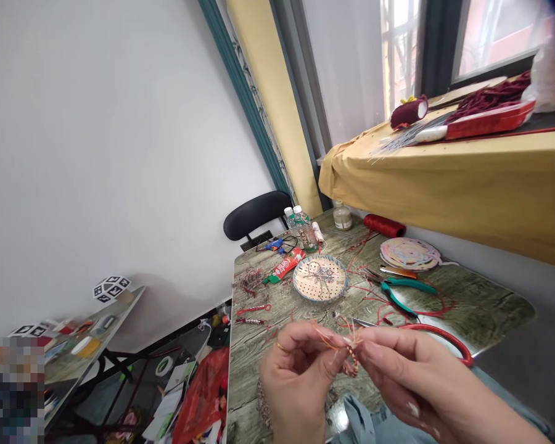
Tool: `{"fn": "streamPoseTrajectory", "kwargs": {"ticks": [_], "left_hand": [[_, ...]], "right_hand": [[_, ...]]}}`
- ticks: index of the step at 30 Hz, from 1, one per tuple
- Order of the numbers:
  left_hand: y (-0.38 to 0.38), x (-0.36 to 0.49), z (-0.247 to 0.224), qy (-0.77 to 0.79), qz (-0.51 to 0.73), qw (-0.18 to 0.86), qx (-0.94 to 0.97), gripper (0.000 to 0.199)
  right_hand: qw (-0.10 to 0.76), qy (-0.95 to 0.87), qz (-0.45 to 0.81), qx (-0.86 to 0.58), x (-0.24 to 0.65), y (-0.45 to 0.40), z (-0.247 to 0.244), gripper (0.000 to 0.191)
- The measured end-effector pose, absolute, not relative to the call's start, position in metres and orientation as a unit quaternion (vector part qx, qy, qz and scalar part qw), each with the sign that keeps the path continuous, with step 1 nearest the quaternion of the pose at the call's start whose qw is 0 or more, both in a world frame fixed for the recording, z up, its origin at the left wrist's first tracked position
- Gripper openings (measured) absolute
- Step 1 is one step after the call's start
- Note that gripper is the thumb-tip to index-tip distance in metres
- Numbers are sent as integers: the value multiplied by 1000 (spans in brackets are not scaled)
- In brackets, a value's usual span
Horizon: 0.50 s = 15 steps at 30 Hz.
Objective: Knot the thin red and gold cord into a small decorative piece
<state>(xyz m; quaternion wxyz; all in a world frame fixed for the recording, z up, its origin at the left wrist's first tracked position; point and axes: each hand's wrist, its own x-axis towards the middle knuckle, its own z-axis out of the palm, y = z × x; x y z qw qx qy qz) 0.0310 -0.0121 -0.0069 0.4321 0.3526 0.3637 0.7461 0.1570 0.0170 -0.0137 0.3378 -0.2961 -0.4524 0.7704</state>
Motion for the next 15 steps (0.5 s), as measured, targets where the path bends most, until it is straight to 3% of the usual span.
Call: {"fn": "streamPoseTrajectory", "kwargs": {"ticks": [5, 10, 15], "left_hand": [[-11, 31, -18, 389, 756, 317, 421, 13], [-8, 23, -22, 344, 733, 220, 544, 22], [-7, 24, -24, 347, 744, 278, 499, 11]], "right_hand": [[359, -394, 785, -314, 155, 15, -11, 50], [394, -419, 745, -339, 154, 16, -11, 51], [439, -473, 689, -331, 154, 16, -14, 44]]}}
